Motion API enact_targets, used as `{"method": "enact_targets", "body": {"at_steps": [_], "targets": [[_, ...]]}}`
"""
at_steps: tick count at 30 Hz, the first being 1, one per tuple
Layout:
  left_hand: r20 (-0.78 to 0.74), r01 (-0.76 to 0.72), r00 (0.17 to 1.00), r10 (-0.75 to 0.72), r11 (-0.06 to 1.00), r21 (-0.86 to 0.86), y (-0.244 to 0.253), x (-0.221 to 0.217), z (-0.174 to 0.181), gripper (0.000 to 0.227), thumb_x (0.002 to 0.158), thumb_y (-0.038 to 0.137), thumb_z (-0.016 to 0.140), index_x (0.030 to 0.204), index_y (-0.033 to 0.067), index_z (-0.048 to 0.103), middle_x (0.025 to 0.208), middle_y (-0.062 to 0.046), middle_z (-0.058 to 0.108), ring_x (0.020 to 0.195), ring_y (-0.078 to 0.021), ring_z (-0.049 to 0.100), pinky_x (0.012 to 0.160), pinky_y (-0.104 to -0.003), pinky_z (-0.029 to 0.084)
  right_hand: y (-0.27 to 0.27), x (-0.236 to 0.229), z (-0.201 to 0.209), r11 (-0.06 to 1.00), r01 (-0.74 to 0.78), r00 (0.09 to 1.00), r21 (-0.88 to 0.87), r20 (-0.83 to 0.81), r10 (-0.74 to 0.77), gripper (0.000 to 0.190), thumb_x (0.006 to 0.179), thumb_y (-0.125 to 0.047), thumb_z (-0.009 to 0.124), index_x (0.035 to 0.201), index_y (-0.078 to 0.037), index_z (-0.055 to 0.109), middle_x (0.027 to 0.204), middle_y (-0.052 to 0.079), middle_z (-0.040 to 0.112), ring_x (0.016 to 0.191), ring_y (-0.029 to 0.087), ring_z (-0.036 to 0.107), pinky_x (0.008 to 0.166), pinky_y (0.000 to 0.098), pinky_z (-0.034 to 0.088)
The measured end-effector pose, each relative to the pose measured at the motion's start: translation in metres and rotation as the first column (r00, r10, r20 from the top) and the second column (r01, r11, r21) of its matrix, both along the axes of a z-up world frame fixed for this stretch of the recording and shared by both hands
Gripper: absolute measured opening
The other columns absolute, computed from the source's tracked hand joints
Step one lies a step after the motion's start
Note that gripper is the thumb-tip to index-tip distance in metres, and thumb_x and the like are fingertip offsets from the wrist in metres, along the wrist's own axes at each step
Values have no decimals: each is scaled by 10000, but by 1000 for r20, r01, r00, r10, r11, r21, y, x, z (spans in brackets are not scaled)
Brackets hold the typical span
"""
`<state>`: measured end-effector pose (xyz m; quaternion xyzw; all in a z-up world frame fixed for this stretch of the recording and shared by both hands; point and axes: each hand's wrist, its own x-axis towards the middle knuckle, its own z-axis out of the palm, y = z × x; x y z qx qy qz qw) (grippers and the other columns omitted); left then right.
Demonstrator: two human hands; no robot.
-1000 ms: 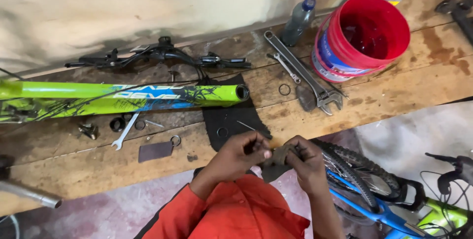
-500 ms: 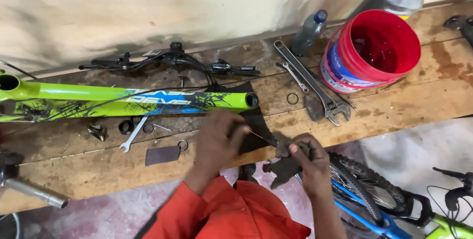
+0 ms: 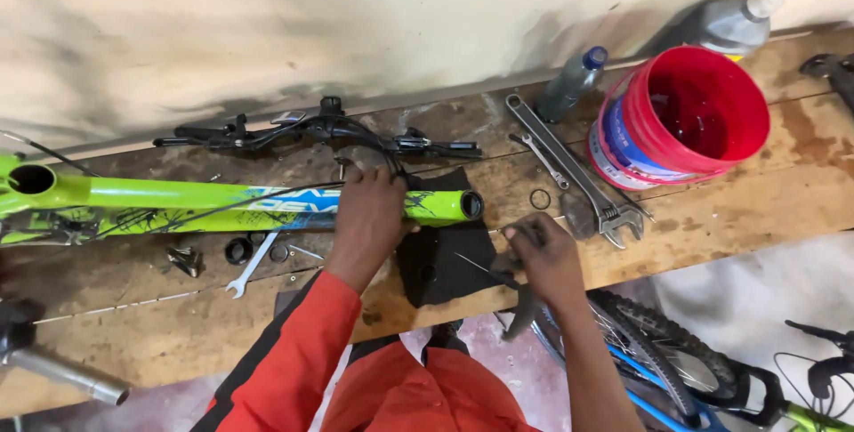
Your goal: Cleaning and greasing the headset area of a bicycle frame using a pick tool and a cloth on a workbench.
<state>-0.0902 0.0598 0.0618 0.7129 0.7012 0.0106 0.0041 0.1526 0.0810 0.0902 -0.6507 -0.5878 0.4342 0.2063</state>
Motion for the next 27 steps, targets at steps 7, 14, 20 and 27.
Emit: {"method": "enact_targets", "body": {"at_steps": [7,14,20,27], "targets": [[25,38,999,-34,981,-189,18,-10,-9,601,603,544,836,1050,156,734,947,-132,691,902,-330,682,909,-442,428,24,-23,-46,999,27,993,-48,116,-21,207,787,-371,706,904,-202,721,804,119,657,848,316,649,784,424,477],[138,43,990,-3,956,-289,19,-15,0,537,674,494,793,1089,160,724,873,-114,738,865,-352,723,835,-466,521,23,-36,-40,997,70,997,-25,42,-69,174,788,-305,698,825,-135,713,631,148,587,700,278,624,707,406,468],[160,55,987,-9,956,-287,20,-17,-1,483,687,508,775,1035,174,741,838,-108,738,851,-346,726,849,-471,518,28,-42,-35,998,60,997,-26,56,-59,172,769,-295,703,778,-123,697,536,136,547,600,260,604,634,381,453],[152,59,988,-13,950,-308,21,-16,-7,496,705,512,771,1071,179,740,852,-121,735,872,-347,718,984,-493,436,43,-37,-35,992,-58,996,-110,64,65,127,814,-212,636,789,-92,671,575,146,580,615,286,606,640,429,474]]}}
